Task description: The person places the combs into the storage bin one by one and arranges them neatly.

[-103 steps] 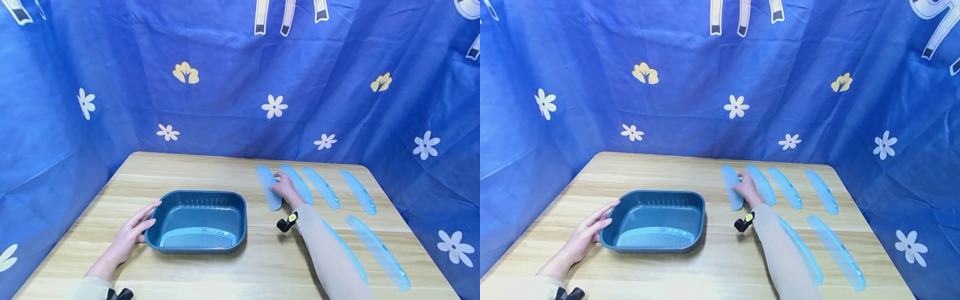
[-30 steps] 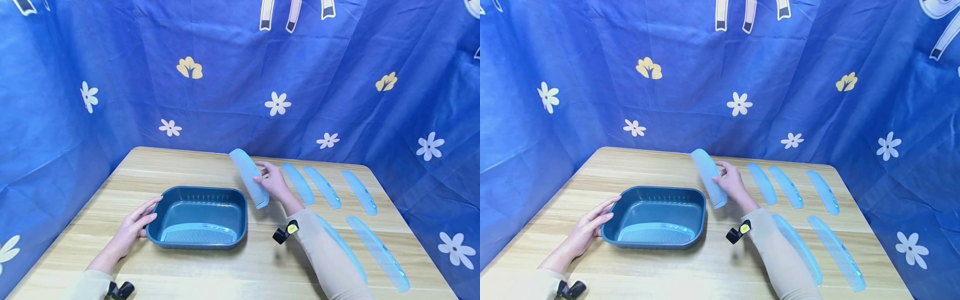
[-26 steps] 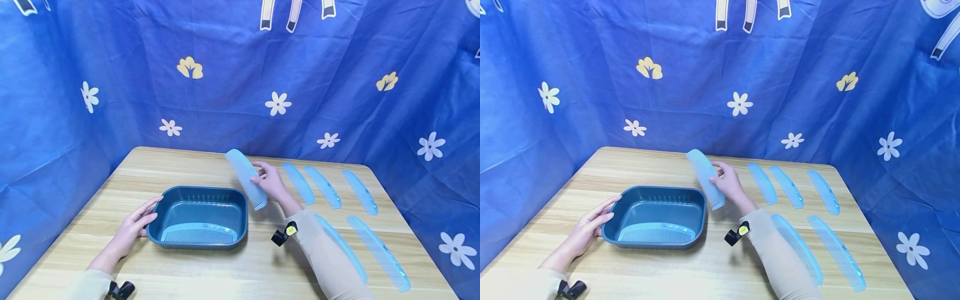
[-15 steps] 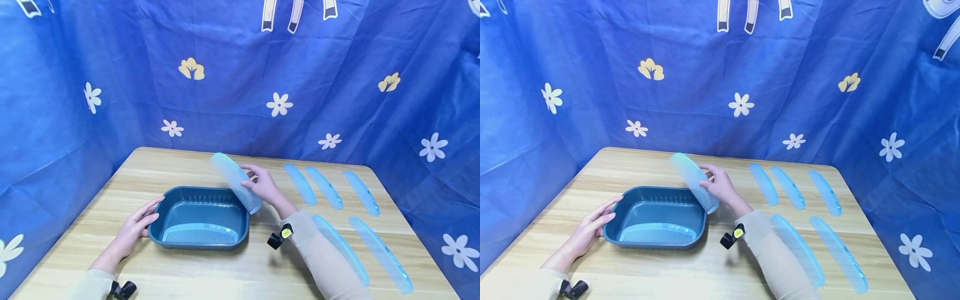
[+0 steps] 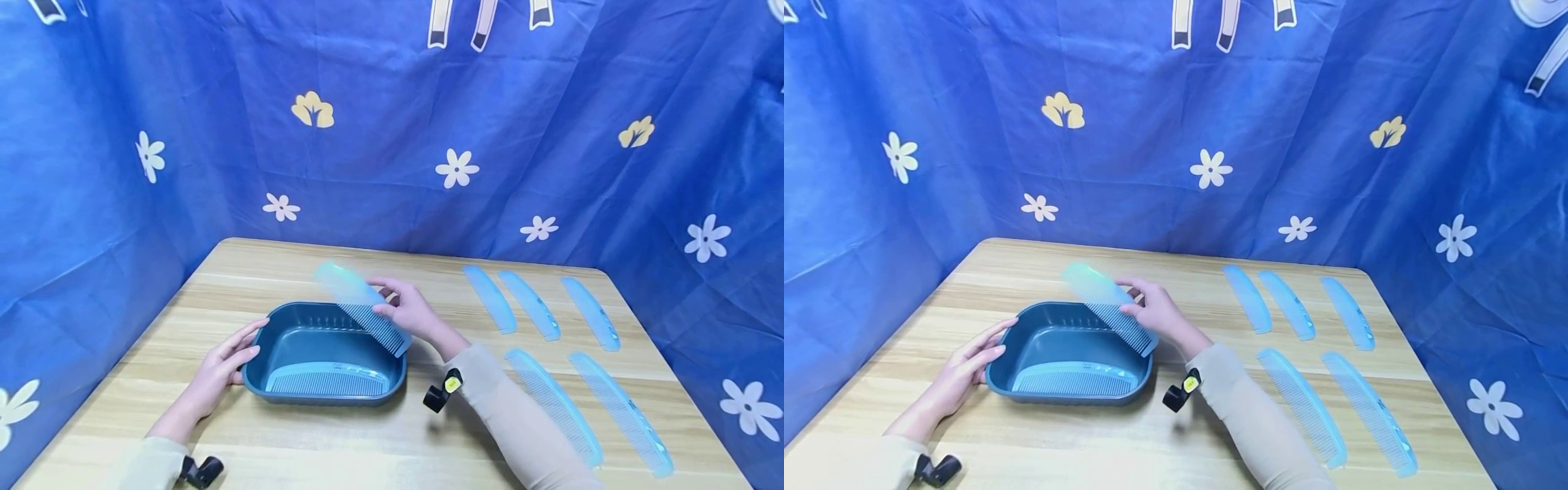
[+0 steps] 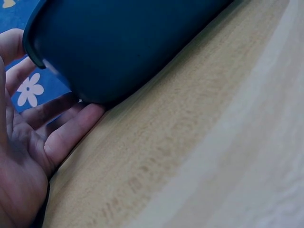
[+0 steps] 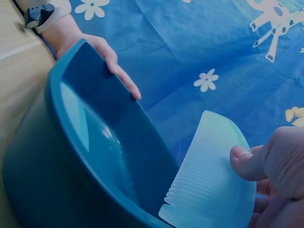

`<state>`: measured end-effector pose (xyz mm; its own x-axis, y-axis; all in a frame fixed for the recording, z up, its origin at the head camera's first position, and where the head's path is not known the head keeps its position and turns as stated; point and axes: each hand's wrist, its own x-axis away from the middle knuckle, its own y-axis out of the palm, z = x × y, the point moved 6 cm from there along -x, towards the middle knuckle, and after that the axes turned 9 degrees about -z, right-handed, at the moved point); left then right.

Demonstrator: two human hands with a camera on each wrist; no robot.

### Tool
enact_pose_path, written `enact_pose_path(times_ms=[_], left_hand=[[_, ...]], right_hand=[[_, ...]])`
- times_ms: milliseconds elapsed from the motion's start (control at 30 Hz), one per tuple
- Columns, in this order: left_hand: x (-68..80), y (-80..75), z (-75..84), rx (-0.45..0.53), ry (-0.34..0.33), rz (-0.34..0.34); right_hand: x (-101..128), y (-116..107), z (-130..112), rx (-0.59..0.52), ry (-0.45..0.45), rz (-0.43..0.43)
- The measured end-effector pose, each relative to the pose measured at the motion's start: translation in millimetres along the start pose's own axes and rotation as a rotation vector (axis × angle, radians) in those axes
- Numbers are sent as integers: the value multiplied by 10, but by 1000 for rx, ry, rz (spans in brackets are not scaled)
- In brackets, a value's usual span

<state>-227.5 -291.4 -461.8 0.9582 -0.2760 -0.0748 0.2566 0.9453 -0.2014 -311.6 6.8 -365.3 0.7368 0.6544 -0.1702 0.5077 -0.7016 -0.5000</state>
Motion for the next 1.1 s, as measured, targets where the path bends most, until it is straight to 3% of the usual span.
enact_pose_path(times_ms=[67, 333, 533, 667, 933, 1100], left_hand=[[-4, 5, 7, -7, -6, -1], [-7, 13, 51, -12, -14, -9], [-7, 6, 68, -15, -16, -6], [3, 2, 62, -21, -22, 2], [8, 0, 48, -17, -7, 13], [10, -2, 23, -28, -15, 14]], right_hand=[[-36, 44, 104, 5, 4, -6], [-56, 146, 108, 21, 6, -39], [-88, 275, 105, 95, -32, -129], [-97, 366, 126, 210, -53, -173], [-65, 508, 113, 550, -104, -214], [-78, 582, 114, 618, -78, -284]])
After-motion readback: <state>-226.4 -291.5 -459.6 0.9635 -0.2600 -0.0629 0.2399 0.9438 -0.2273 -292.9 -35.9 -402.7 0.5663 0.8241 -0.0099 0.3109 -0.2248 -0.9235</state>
